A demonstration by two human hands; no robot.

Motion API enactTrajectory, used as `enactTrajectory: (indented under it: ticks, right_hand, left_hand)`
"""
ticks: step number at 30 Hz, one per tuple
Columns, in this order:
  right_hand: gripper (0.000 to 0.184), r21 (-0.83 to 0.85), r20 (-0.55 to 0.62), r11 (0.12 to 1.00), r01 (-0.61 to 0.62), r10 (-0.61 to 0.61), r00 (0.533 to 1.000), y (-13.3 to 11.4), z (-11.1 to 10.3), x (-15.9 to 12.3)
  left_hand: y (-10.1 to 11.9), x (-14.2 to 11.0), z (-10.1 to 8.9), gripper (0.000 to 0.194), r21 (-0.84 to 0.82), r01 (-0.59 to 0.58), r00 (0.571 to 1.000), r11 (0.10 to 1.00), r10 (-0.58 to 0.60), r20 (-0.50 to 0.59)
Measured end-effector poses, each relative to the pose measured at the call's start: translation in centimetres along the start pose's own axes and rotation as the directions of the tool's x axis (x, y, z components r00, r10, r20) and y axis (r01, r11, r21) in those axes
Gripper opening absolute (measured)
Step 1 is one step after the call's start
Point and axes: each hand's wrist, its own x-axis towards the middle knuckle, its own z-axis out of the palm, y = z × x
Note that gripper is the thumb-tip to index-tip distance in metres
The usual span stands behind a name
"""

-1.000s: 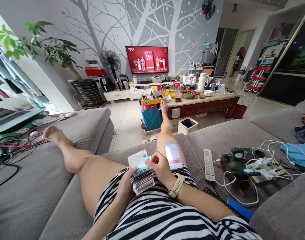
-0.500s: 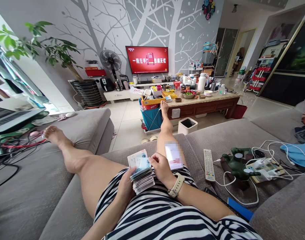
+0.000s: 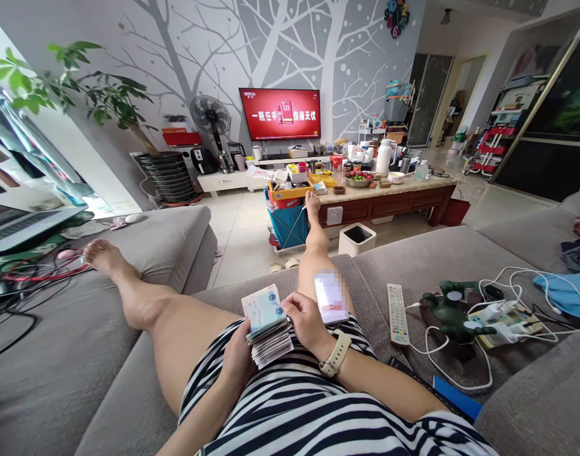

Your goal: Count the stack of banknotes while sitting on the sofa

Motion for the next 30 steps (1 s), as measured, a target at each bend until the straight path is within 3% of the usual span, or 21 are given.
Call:
enactTrajectory:
  ticks: [8,18,23,30]
  right_hand:
    - [0.022,0.003,0.001,1.0,0.005,-0.005,1.0,-0.2,0.1,-0.1]
    - [0.027,0.033,0.04,0.999,-0.012,0.011,0.999,0.2,0.0,0.0]
    - [0.026,0.012,0.038,1.0,-0.028,0.028,0.999,0.3,0.0,0.0]
    - [0.025,-0.004,-0.062,0.998,-0.068,0.067,0.996,0.6,0.0,0.2]
  left_hand:
    - [0.1,0.2,0.2,0.017,-0.082,0.068,0.991,0.994,-0.058,0.12]
    - [-1.5,1.8,-0.5,0.019,-0.216,0.175,0.965,0.961,-0.124,0.23]
    - [-1.8,2.0,-0.7,0.018,-0.224,0.167,0.966,0.96,-0.114,0.233]
    - [-1.6,1.5,-1.1,0.012,-0.168,0.12,0.957,0.978,-0.07,0.28]
